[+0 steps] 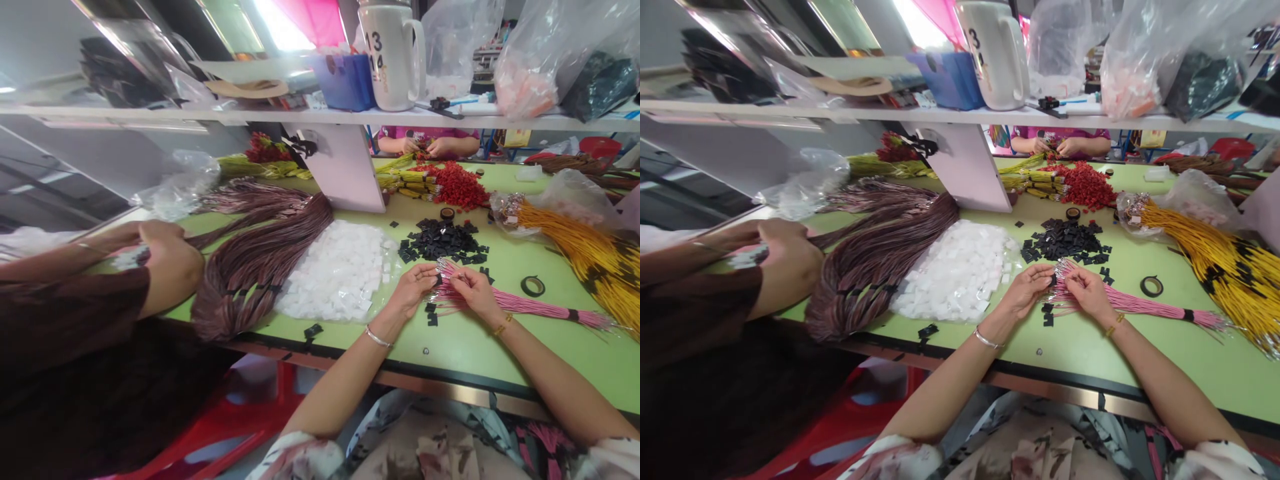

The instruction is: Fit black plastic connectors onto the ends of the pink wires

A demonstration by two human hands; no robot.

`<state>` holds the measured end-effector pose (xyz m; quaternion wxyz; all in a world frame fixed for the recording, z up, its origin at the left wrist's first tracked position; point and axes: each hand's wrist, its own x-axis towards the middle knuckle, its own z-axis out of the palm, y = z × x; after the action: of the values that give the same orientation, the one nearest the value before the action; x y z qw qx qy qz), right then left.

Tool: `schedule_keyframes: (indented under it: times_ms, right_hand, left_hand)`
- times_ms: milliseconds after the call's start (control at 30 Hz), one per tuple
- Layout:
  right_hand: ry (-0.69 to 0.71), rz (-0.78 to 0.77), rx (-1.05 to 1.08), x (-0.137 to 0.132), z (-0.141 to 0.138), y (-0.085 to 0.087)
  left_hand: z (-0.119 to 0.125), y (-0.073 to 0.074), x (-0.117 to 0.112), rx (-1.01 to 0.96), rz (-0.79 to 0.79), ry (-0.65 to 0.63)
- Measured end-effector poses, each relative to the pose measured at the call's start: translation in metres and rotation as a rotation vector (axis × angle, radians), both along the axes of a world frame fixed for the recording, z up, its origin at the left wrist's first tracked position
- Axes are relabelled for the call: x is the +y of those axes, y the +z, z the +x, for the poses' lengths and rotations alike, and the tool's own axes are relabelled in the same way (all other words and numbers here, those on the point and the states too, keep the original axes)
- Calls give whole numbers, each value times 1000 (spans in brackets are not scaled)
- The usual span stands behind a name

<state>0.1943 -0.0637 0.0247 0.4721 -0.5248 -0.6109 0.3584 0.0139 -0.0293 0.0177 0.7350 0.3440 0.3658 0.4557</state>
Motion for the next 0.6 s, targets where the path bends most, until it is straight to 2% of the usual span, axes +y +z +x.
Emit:
schedule_keyframes:
  times_ms: [167,600]
  right_hand:
    - [41,-1,-16,-1,0,2]
    - [171,110,-231,-1,7,1]
  left_hand:
    - [-3,-1,2,22,-36,-94]
    - [-5,-4,7,179,15,-142]
